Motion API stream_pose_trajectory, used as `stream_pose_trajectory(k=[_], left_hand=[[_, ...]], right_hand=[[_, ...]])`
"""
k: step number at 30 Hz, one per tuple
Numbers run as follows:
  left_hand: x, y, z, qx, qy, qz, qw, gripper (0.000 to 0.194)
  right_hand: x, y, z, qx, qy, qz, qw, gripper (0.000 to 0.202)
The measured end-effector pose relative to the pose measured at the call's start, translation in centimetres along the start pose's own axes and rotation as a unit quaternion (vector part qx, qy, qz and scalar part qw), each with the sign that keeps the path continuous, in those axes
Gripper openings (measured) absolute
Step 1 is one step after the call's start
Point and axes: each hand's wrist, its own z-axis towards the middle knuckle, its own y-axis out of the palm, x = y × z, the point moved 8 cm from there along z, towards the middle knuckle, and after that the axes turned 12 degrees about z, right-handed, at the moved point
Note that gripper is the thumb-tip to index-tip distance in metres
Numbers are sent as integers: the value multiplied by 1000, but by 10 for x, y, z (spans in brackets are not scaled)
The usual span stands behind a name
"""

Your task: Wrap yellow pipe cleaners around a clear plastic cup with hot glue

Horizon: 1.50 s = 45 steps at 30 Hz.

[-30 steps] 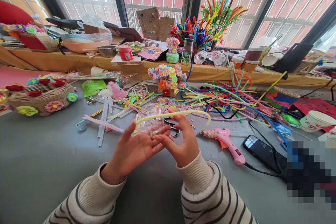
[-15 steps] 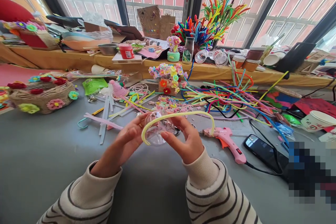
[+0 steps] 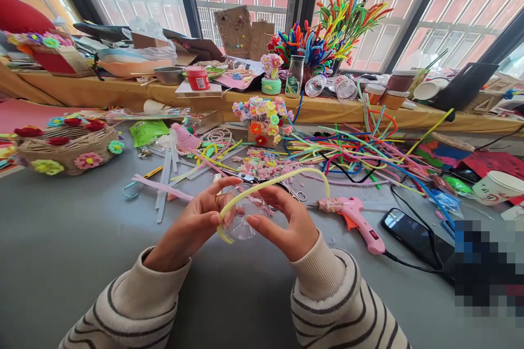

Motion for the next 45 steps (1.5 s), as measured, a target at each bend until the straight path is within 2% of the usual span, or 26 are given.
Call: stream_pose_trajectory(k=[18, 27, 33, 38, 42, 45], left_hand=[[3, 7, -1, -2, 9, -40, 999, 50], [1, 4, 0, 14, 5, -31, 999, 46], [1, 6, 1, 3, 10, -36, 999, 48], [4, 3, 0, 26, 18, -46, 998, 51], [7, -2, -1, 46, 33, -51, 997, 52], [10, -6, -1, 66, 43, -42, 996, 49]], right_hand=[[-1, -4, -2, 25, 13, -21, 999, 38], [3, -5, -1, 26, 10, -13, 1000, 41], [2, -6, -2, 31, 26, -6, 999, 40], [-6, -12, -2, 49, 18, -8, 999, 40], [-10, -15, -13, 44, 10, -28, 999, 41], [-8, -30, -34, 64, 13, -78, 995, 36]])
